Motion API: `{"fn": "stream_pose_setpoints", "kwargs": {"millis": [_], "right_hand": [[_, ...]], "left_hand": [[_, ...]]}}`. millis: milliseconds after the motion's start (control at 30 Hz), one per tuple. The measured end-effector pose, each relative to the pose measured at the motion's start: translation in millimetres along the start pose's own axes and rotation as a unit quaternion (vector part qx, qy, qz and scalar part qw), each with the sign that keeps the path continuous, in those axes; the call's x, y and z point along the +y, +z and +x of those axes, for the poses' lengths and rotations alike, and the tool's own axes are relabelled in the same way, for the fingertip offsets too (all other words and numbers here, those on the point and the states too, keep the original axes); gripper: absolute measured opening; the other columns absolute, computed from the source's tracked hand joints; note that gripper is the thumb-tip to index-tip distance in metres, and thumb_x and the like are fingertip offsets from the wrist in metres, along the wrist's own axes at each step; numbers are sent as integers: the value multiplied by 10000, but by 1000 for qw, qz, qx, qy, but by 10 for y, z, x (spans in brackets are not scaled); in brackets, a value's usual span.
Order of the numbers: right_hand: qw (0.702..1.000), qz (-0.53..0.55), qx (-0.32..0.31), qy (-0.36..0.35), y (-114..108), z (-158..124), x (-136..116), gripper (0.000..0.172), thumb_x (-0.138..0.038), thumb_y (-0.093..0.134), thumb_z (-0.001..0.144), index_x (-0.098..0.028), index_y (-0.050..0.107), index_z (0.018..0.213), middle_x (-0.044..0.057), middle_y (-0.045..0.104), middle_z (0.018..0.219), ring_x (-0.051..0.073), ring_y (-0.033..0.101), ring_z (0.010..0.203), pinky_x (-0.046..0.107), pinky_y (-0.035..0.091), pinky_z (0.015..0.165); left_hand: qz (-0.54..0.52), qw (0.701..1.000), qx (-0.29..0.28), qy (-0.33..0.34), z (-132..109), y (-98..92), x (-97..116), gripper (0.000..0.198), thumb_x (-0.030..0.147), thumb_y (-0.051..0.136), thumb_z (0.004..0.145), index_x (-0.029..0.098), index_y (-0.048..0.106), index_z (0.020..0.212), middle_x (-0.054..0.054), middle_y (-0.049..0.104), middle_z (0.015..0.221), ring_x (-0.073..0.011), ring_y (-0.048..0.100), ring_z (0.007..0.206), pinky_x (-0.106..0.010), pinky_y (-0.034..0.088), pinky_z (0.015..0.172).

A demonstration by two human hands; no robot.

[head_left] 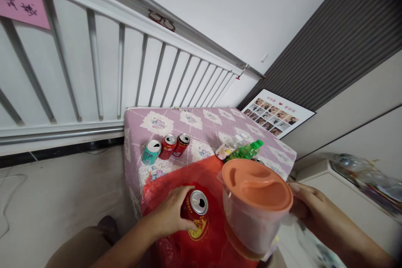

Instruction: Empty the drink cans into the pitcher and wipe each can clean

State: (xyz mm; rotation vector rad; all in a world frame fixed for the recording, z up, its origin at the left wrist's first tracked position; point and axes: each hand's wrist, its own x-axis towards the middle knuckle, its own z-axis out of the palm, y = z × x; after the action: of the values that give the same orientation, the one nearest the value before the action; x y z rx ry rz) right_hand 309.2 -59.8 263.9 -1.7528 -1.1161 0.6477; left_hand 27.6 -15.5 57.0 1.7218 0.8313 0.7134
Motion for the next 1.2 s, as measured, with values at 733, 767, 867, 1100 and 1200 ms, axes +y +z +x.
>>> {"fn": "stream_pose_setpoints", "kwargs": {"millis": [733,767,867,1100,1200], "right_hand": [[956,278,70,-54,1108,774,727,459,-516,731,637,-223,396,525,-106,332,449,74,274,450,237,287,451],[957,275,70,-54,1136,772,769,462,-526,724,641,-224,396,518,-104,335,448,76,277,452,239,285,452],[962,263,64,-47,1177,743,883,473,-553,702,662,-224,403,499,-96,346,444,83,301,457,244,298,461],[975,221,6,-23,1026,680,1066,420,-604,656,707,-196,589,632,-31,569,599,135,523,594,263,434,578],[977,212,-25,-6,853,622,1150,418,-592,666,710,-198,662,847,26,676,835,190,617,782,294,493,663]], "left_hand": [[27,999,0,-28,-49,42,-84,981,207,789,568,241,339,1439,-89,389,1510,-291,357,1383,-458,276,1170],[26,999,0,-28,-56,41,-83,984,207,786,568,241,333,1441,-90,384,1513,-294,354,1385,-461,271,1172],[22,999,2,-35,-77,43,-75,981,201,767,576,251,316,1446,-89,367,1523,-304,344,1391,-483,255,1176],[31,998,22,-46,-92,56,-9,911,156,708,596,248,339,1424,-99,425,1483,-299,398,1362,-465,291,1157],[41,997,30,-50,-96,53,42,917,142,699,593,247,333,1428,-94,437,1476,-297,413,1353,-458,304,1151]]}}
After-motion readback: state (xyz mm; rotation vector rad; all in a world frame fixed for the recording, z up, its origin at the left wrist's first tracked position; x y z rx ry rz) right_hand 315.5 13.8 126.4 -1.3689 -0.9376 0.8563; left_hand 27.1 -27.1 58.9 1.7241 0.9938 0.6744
